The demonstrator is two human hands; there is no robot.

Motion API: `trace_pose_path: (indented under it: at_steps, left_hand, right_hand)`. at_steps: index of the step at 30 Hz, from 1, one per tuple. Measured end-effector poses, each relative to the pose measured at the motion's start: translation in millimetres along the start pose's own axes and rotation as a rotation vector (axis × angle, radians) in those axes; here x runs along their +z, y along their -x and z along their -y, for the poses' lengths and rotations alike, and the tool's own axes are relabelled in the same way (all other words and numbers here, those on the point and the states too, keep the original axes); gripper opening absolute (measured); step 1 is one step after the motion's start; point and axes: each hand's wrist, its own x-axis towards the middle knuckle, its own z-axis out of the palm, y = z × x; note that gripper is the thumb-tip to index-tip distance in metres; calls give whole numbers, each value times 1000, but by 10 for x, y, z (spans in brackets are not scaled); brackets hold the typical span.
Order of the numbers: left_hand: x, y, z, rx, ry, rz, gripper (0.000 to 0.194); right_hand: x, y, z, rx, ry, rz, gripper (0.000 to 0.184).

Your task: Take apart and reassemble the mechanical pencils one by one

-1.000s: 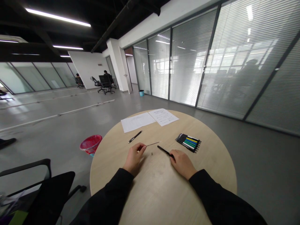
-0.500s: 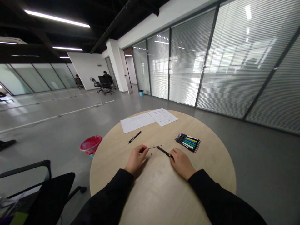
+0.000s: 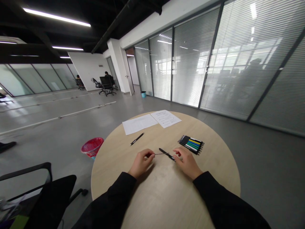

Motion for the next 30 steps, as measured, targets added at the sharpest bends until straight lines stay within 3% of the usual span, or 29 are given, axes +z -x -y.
trace_pose_path:
  at_steps: [7,16,24,30]
  left_hand:
    - [25,18,-12,18,13,36,26]
    - [2,11,-1,30,14,41,24]
    - [-72,-6,27,14,-17,29,21]
    - [-143,-1,109,10,-90,53,18]
  right_hand:
    - [-9,9,110,-81,21,39,12]
    - [38,29,20,-104,21,-2,14]
    - [-39,8,34,-54,38,-9,15]
    - [-35,12,-91,25,92,-79,13]
